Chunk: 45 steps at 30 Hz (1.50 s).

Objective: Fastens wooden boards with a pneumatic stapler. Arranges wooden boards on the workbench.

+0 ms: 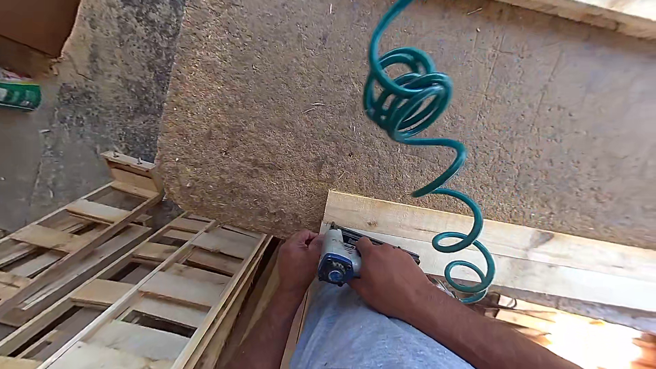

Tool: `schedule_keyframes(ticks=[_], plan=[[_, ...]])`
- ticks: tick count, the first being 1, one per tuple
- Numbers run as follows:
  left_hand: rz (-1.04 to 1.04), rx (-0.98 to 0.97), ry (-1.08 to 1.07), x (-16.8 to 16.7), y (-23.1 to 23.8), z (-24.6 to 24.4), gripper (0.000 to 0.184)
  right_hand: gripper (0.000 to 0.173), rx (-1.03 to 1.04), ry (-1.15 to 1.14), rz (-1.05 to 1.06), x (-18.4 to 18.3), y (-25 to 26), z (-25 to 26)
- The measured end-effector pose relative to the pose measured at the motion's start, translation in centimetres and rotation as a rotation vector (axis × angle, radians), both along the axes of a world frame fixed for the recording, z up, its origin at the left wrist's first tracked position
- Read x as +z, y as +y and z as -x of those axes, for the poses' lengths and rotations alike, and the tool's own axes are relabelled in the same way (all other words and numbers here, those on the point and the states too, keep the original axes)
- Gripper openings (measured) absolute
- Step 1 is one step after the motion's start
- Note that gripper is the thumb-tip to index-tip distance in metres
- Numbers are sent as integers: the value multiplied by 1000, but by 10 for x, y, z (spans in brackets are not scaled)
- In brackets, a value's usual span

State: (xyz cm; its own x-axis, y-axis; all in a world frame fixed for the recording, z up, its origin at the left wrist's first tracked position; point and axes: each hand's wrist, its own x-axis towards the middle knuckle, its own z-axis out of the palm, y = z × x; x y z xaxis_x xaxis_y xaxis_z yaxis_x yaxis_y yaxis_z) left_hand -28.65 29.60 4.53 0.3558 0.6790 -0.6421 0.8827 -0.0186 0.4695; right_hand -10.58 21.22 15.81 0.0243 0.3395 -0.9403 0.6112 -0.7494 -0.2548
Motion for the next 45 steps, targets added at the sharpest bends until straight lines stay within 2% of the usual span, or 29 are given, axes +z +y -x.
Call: schedule_keyframes(ticks=[7,17,30,38,45], plan=[[-76,10,-48,-2,-8,0,17,53,-58,-5,-5,-1,-42,-22],[-153,1,44,3,-20,-9,22,52,-92,-8,47,0,-115,-64],[-249,203,56,-3,-44,-15,25,54,-105,7,20,-1,-222,-128],[-307,265,87,-5,-55,-22,30,53,-107,-25,-4,-3,-285,-160],[-291,265,159,2,-55,-30,35,51,-143,-73,56,0,-334,-185]])
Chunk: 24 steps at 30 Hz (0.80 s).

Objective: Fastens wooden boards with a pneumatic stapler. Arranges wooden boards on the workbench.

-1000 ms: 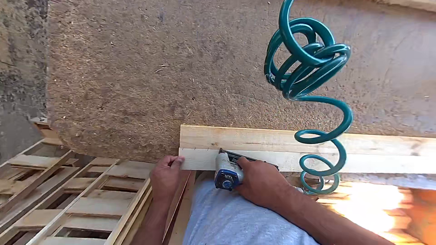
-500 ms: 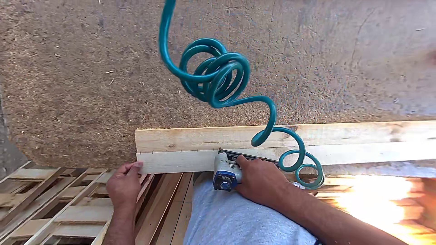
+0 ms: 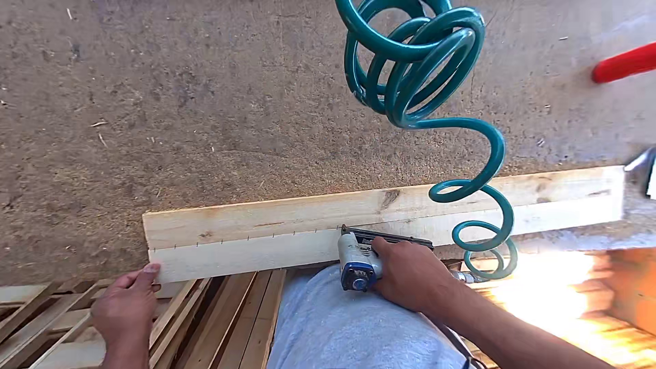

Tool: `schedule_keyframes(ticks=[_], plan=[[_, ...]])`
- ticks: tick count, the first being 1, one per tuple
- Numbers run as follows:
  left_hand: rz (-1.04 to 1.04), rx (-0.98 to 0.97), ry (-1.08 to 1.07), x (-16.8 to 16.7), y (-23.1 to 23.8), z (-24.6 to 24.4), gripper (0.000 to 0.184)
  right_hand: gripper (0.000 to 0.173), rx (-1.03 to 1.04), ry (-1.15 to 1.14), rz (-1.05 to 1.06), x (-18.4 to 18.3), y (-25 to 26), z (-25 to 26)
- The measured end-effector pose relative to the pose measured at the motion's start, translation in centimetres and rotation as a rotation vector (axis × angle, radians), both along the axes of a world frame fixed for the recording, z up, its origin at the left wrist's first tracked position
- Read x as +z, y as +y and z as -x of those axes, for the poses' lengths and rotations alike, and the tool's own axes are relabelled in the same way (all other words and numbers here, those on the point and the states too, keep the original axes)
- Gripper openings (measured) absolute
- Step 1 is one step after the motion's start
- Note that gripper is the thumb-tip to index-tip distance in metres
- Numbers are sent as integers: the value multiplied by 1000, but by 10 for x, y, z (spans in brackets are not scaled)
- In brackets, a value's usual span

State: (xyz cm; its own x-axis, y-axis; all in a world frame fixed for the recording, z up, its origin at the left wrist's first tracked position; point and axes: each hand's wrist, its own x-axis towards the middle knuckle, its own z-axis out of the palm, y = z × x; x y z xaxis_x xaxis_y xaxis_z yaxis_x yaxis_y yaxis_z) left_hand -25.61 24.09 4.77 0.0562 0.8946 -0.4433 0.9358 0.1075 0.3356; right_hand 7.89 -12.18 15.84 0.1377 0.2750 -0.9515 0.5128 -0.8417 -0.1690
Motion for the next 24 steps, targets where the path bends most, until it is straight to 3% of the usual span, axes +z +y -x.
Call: schedule_keyframes(ticks=[4,6,9,14,17,20,24], plan=[[-116,-75,88,13,-21,-20,49,49,8,-20,6,-1,-32,-12],[-209,-179,94,19,-43,-41,60,50,-6,-19,23,0,-46,-19],[-327,-408,-10,22,-95,-92,58,52,-42,-4,27,2,-65,-36],[-322,-752,-255,-1,-203,-188,60,55,-71,8,14,0,-110,-64],[-321,-840,-275,-32,-259,-233,67,52,-44,3,11,-1,-136,-82],[-390,-902,-119,-48,-276,-250,70,53,-24,5,-5,-4,-161,-99],[-428,-897,-100,-52,-273,-247,69,52,-39,10,-19,-6,-193,-118]])
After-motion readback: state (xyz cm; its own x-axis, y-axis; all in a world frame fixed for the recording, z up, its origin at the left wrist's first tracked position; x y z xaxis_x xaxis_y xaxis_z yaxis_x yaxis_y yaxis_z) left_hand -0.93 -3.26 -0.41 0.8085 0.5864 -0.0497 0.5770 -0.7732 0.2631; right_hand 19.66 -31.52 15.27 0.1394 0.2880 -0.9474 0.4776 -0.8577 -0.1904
